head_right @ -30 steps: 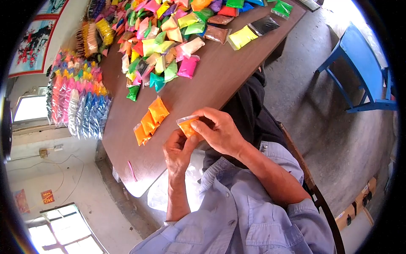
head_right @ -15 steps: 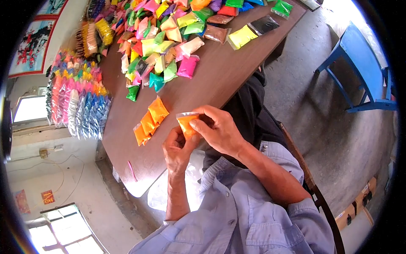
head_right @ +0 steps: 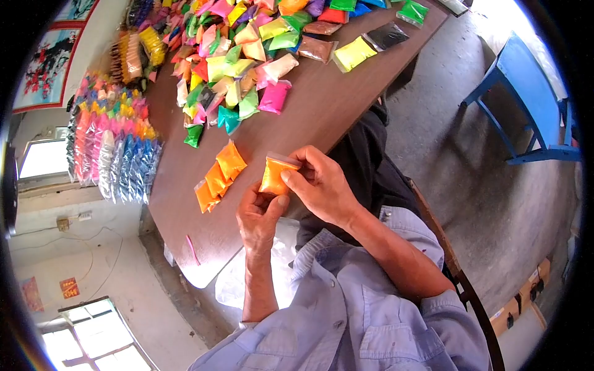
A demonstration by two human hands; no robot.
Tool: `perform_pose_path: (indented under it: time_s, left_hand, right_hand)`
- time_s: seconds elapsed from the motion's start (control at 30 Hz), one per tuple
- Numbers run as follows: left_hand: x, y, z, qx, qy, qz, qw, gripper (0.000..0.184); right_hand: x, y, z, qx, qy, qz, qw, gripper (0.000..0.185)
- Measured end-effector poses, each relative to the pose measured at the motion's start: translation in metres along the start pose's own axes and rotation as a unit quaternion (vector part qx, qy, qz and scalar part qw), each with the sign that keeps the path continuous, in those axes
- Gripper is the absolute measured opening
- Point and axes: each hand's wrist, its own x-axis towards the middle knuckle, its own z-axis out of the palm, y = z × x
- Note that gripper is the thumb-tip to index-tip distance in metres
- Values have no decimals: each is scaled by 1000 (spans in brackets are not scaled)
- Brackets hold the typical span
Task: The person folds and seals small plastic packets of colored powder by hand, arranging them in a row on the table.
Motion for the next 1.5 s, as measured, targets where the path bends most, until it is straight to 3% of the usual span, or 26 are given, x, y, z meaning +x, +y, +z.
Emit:
perform_pose_path:
  time_s: [0.17,0.27,0.6,0.8,0.87,1.07,1.5]
  left_hand:
    - [3,-4,3,87,40,-6,995,37]
    - [4,-14,-4,66,35,21,997,26]
    - [2,-7,-6,51,33,18,998,29]
    - [2,-15,-9,16,20,41,999,32]
    - [3,-18,-11,7,8,39,999,32]
    - [2,-7,-2,-6,20,39,999,34]
    - [0,-7,-4,5,6,63,998,27]
  right_hand:
    - [-1,3,0,18,1,17,1000,16]
    - [-3,11,-1,6,-6,3,1000,18]
    - [-2,0,-3,15,-27,16,999,13]
    - [-4,4,-4,9,-44,0,999,20]
    - [-4,-6,-6,-48,-71,25,996,17]
    - [-2,5,-5,-19,-49,11,999,17]
    - [-3,-5,-4,-23,-58,20,998,17]
